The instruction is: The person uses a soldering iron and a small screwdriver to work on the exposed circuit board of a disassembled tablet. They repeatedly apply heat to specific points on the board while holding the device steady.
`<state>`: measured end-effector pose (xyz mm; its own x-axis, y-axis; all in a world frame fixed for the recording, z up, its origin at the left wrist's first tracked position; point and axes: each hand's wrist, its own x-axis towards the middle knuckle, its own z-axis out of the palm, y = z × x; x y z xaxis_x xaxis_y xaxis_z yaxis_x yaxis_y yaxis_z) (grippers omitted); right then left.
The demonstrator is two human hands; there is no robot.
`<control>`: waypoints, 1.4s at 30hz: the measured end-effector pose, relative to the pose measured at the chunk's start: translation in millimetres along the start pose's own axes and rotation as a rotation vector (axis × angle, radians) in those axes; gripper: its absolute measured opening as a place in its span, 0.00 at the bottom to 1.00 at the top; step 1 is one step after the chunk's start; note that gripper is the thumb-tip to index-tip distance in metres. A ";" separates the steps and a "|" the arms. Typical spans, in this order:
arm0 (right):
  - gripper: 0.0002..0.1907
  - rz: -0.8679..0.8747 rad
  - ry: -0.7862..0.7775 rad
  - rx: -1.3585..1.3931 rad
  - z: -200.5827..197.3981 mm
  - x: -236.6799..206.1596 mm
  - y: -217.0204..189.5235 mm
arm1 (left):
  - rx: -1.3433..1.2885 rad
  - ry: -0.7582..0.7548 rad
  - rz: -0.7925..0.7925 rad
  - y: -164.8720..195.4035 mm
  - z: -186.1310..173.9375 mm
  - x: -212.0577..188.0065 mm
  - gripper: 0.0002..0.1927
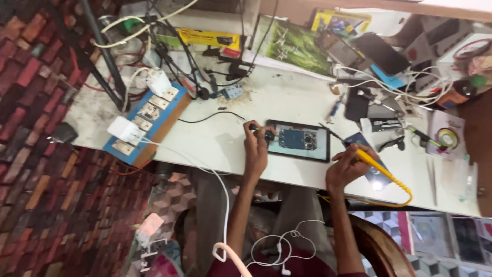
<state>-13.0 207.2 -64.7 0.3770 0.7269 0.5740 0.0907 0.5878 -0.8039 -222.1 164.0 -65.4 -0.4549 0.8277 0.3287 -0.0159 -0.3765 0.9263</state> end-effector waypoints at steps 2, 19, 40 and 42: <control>0.14 -0.006 -0.007 0.021 6.8 -0.3 -4.6 | 0.007 -0.024 0.037 4.0 -6.9 4.9 0.15; 0.16 0.224 0.034 0.118 -31.1 -0.2 -14.0 | -0.033 -0.009 0.048 8.2 16.2 -26.3 0.16; 0.17 0.385 0.023 0.175 -50.8 30.2 10.6 | -0.081 0.065 -0.019 -2.7 41.6 -16.5 0.07; 0.16 0.396 0.028 0.190 -48.1 31.6 17.3 | -0.105 0.047 -0.030 -5.3 40.4 -13.5 0.05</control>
<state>44.8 223.2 -68.0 0.3741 0.9008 0.2204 -0.2359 0.3223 -0.9168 -179.9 171.6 -67.4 -0.4944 0.8195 0.2899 -0.1221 -0.3957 0.9102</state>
